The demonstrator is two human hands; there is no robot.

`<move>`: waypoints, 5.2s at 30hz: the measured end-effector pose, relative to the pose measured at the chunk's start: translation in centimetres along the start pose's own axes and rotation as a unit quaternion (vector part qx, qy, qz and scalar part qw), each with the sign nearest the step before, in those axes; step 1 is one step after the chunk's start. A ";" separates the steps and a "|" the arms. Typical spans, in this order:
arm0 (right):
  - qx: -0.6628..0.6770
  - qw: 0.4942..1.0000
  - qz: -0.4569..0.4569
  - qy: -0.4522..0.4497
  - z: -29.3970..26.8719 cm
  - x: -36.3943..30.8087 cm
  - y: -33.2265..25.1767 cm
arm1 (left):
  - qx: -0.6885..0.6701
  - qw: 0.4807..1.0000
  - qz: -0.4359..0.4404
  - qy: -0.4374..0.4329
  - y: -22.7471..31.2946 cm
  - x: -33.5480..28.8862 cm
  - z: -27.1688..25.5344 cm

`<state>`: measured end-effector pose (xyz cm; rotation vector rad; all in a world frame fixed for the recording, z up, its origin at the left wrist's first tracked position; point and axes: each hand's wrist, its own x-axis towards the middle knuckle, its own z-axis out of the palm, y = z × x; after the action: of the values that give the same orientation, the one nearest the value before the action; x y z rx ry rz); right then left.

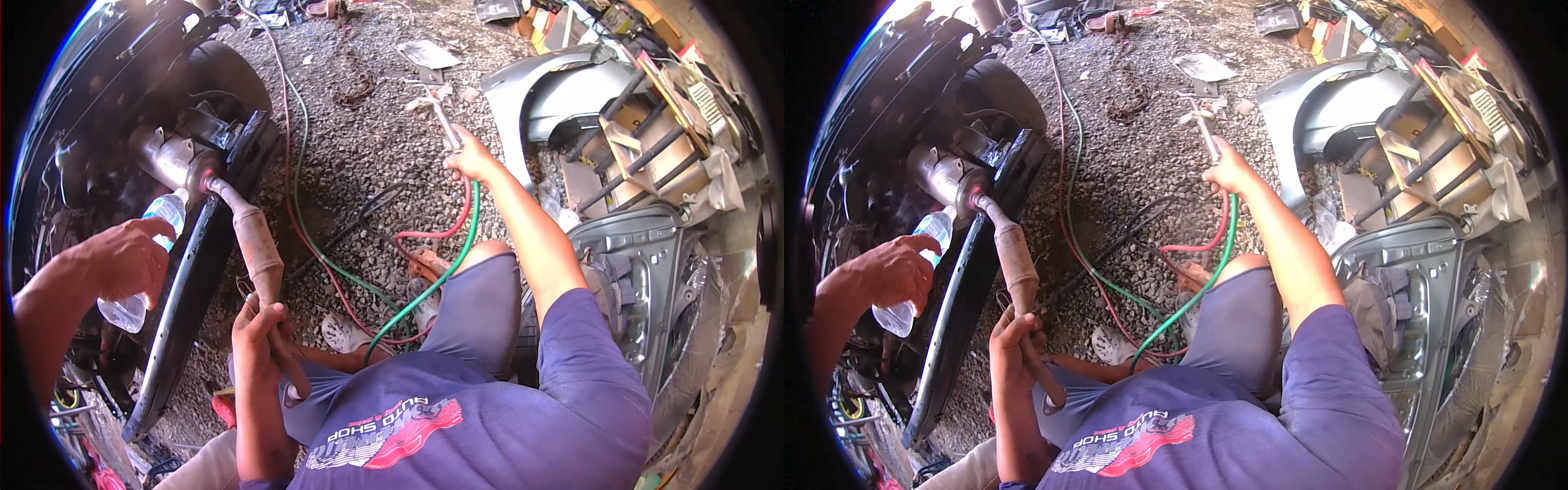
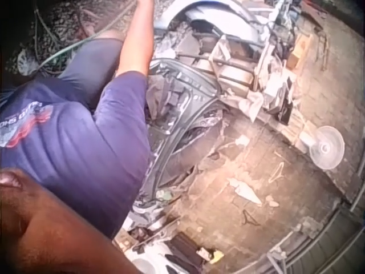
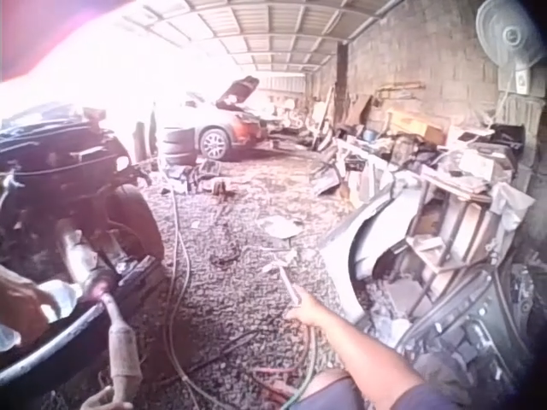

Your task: Heating and welding a car exhaust pipe using a gas torch.

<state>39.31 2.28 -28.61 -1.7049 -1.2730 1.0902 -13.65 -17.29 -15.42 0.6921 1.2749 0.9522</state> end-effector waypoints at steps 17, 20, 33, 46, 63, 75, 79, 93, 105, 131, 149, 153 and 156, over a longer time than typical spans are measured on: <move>0.053 0.910 0.383 0.152 -3.9 -3.4 31.6 | -0.076 0.997 0.002 0.012 -3.5 1.2 -0.7; -0.320 0.930 0.163 0.072 -0.6 -1.6 19.7 | -0.067 0.998 -0.006 0.015 -3.7 1.3 -0.7; 0.547 0.655 0.148 -0.499 36.7 -17.3 -32.1 | -0.110 0.994 0.008 0.001 -5.7 2.4 -1.1; 0.792 0.436 0.106 -0.414 42.1 -18.7 -35.0 | -0.168 0.979 0.095 -0.058 -8.5 4.9 -2.4; 0.607 0.705 0.179 -0.320 36.4 -21.1 -25.6 | -0.199 0.971 0.123 -0.047 -8.5 6.0 -1.9; 0.613 0.656 0.195 -0.395 35.0 -21.6 -25.2 | -0.208 0.968 0.132 -0.043 -8.5 5.9 -2.0; 0.599 0.669 0.201 -0.391 35.3 -22.1 -25.1 | -0.210 0.968 0.133 -0.043 -8.5 6.0 -2.0; 0.603 0.689 0.169 -0.364 34.5 -22.1 -25.8 | -0.213 0.966 0.144 -0.042 -8.4 6.7 -1.7; 0.536 0.790 -0.058 -0.292 35.2 -22.3 -25.8 | -0.207 0.967 0.144 -0.041 -8.5 6.7 -2.0; 0.608 0.664 0.210 -0.380 35.1 -22.5 -24.7 | -0.199 0.970 0.135 -0.036 -8.7 5.8 -3.1; 0.551 0.768 0.148 -0.289 33.3 -24.3 -27.2 | -0.195 0.971 0.129 -0.039 -8.9 5.9 -2.8; 0.513 0.813 0.122 -0.249 32.7 -24.3 -28.2 | -0.195 0.971 0.128 -0.041 -8.9 6.0 -2.6; 0.507 0.820 0.111 -0.242 32.9 -24.1 -28.2 | -0.194 0.972 0.128 -0.041 -8.9 6.1 -2.5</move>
<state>-4.56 -12.15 -10.41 -0.7604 -0.5037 1.9613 -14.14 -16.22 -26.48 0.5865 0.9012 1.3277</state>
